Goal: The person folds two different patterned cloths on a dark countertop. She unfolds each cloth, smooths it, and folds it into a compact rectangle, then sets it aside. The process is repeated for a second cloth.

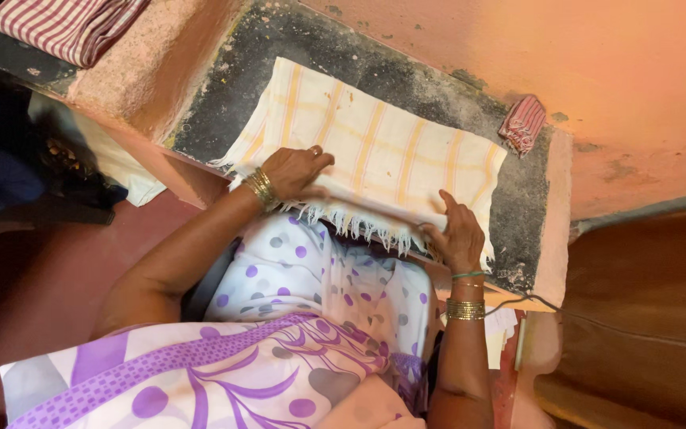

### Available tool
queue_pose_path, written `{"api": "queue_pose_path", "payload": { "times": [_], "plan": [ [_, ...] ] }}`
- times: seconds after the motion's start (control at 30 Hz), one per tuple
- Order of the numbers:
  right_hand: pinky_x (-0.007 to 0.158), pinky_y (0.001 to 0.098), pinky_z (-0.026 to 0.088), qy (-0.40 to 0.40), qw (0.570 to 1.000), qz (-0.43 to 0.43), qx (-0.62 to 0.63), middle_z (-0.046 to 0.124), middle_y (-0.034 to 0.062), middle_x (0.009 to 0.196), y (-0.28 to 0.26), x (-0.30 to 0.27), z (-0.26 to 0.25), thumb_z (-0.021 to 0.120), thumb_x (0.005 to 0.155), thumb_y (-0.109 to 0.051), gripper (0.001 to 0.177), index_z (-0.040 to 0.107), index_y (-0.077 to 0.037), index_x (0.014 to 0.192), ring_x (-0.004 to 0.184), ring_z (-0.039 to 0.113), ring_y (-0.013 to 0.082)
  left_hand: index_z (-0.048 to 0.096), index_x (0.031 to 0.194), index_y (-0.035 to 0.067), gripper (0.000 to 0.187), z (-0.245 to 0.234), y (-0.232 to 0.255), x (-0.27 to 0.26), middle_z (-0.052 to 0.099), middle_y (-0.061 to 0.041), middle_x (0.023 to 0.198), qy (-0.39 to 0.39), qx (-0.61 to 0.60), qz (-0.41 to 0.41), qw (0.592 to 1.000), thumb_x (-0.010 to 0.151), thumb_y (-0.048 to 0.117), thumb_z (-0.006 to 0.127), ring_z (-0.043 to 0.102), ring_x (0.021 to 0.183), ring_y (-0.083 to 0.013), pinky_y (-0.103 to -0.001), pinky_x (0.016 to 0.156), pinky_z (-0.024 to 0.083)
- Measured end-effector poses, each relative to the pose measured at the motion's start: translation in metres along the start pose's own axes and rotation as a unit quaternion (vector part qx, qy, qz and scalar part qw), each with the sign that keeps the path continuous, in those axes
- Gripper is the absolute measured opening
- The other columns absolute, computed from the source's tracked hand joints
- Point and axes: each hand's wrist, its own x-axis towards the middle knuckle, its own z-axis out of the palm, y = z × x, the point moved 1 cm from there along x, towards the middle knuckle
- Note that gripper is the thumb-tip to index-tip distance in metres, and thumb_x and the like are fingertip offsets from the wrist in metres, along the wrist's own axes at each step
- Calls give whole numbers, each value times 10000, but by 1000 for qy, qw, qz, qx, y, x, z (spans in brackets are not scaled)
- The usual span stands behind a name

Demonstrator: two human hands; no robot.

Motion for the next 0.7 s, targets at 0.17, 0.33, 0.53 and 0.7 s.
{"api": "queue_pose_path", "payload": {
  "times": [0.17,0.33,0.53,0.7],
  "plan": [
    [791,428,528,-14,980,151,-128,635,92,980,39,-48,13,788,820,-124,390,721,-233,1189,932,639,297,630,1098,100,192,-5,-32,-22,692,-175,1084,-100,164,-87,977,925,184,640,735,839,-299,-436,689,600],
    [850,460,539,14,967,239,-92,633,176,1114,77,-69,46,757,808,-127,448,709,-211,1246,1005,640,364,573,1202,33,353,-15,-37,-32,728,-184,921,-117,142,-225,957,898,190,661,730,845,-340,-468,700,596],
    [847,540,524,-74,968,227,-72,532,288,1326,69,-56,59,807,725,-162,721,614,-287,1408,1077,577,531,187,1574,43,811,-4,-38,-32,733,-229,956,-211,69,-271,937,909,203,622,727,896,-372,-484,782,583],
    [843,511,534,-128,945,293,-65,562,258,1197,61,-41,74,816,767,-201,622,633,-276,1357,1033,593,496,573,1242,42,334,30,-61,-11,743,-227,983,-131,40,-296,945,956,205,632,736,950,-377,-483,833,588]
  ]
}}
